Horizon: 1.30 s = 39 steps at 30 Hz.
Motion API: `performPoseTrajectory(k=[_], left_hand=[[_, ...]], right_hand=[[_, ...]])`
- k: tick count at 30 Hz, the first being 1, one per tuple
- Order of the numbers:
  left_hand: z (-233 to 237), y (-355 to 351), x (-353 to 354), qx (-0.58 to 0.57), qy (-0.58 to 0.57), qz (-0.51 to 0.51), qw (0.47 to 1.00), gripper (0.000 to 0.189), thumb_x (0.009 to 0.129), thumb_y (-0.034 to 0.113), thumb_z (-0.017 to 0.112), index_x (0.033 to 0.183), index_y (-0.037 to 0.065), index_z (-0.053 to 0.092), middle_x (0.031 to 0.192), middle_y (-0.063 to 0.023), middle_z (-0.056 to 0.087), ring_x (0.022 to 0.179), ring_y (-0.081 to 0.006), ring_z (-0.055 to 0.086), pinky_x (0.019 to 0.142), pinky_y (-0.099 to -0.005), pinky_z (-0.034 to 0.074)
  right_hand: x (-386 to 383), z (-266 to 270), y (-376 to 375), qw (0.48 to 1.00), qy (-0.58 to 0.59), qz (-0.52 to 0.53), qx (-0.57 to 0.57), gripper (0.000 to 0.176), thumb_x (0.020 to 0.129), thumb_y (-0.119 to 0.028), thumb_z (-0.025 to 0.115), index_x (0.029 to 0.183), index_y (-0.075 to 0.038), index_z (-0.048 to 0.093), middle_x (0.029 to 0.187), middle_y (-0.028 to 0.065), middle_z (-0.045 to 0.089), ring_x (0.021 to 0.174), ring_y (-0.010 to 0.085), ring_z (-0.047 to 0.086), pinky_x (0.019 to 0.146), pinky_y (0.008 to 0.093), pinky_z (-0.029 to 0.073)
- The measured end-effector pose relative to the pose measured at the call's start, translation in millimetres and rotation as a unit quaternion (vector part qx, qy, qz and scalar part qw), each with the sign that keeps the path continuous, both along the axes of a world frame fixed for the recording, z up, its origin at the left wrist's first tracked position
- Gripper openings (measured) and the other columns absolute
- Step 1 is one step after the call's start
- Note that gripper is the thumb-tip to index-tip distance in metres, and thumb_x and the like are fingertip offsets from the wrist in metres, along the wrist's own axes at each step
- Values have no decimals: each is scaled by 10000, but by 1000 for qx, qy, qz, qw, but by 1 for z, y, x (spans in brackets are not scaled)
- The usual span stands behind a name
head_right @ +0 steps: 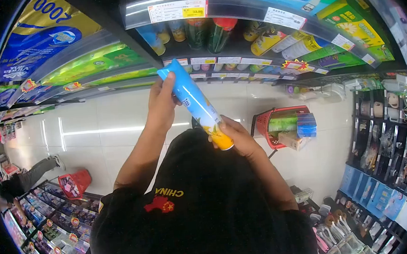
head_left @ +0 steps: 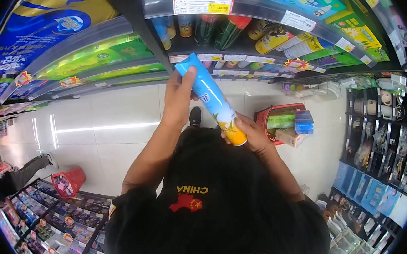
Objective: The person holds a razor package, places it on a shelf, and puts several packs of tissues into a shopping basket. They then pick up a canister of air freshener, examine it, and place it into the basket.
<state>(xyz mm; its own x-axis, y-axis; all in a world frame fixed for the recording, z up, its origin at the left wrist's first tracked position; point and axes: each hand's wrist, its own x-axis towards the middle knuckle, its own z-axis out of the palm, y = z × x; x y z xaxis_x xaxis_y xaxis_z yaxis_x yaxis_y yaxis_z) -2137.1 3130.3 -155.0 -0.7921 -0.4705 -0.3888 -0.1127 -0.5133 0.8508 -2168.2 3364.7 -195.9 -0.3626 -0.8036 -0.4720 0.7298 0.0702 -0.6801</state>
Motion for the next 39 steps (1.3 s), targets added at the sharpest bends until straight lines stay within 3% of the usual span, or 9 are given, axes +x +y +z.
performPoseTrajectory(k=[4, 7, 8, 15, 21, 24, 30, 39], left_hand=[[0, 21, -7, 54, 40, -40, 997, 411, 981, 360, 547, 1255, 54, 544, 1040, -38, 642, 891, -123, 602, 755, -292, 478], [7, 47, -13, 94, 93, -84, 988, 520, 993, 349, 517, 1374, 10, 417, 1296, -150, 567, 1175, -251, 564, 1030, -449, 414], [7, 56, -15, 103, 89, -92, 986, 516, 999, 339, 504, 1393, 20, 408, 1331, -148, 552, 1194, -254, 553, 1044, -443, 401], [6, 110, -17, 103, 95, -92, 986, 471, 979, 287, 552, 1363, 33, 451, 1275, -118, 582, 1161, -224, 568, 1007, -409, 431], [7, 142, -8, 24, 40, -26, 999, 404, 938, 243, 628, 1269, 40, 518, 1143, -66, 620, 1044, -156, 588, 921, -347, 461], [14, 157, -4, -24, 27, -6, 999, 387, 905, 242, 677, 1204, 40, 539, 1058, -39, 626, 964, -121, 584, 865, -311, 461], [17, 173, 6, -67, 4, -11, 998, 411, 894, 265, 690, 1204, 43, 538, 1036, -37, 617, 946, -115, 572, 866, -297, 447], [28, 189, -2, -15, 17, -45, 999, 418, 913, 311, 666, 1215, 49, 544, 1012, -22, 615, 924, -113, 576, 866, -302, 455]], right_hand=[[-8, -8, 23, 989, -109, 11, -95, 568, 991, -490, 402, 1269, -5, 505, 910, 162, 654, 706, 233, 637, 653, 322, 510], [-12, -1, 40, 976, -159, 4, -150, 626, 984, -540, 363, 1272, -3, 502, 863, 178, 658, 672, 253, 636, 628, 331, 506], [-13, -1, 47, 972, -162, 4, -169, 639, 982, -551, 354, 1275, -2, 501, 860, 180, 659, 664, 257, 636, 621, 334, 506], [-13, -11, 92, 958, -190, 4, -216, 673, 987, -566, 313, 1273, 14, 497, 877, 190, 665, 672, 271, 642, 600, 354, 513], [-7, -20, 112, 961, -202, 34, -188, 624, 1020, -516, 255, 1271, 2, 498, 959, 178, 663, 726, 273, 654, 684, 357, 527], [1, -22, 118, 972, -195, 31, -131, 645, 1023, -509, 220, 1242, 22, 512, 909, 167, 658, 760, 265, 650, 718, 354, 527], [8, -23, 132, 985, -68, 60, -148, 491, 1013, -433, 401, 1230, -2, 494, 1021, 139, 643, 872, 222, 653, 799, 350, 522], [10, 11, 153, 994, 14, 55, -99, 440, 987, -334, 505, 1294, -30, 427, 1046, 118, 623, 909, 200, 639, 834, 338, 507]])
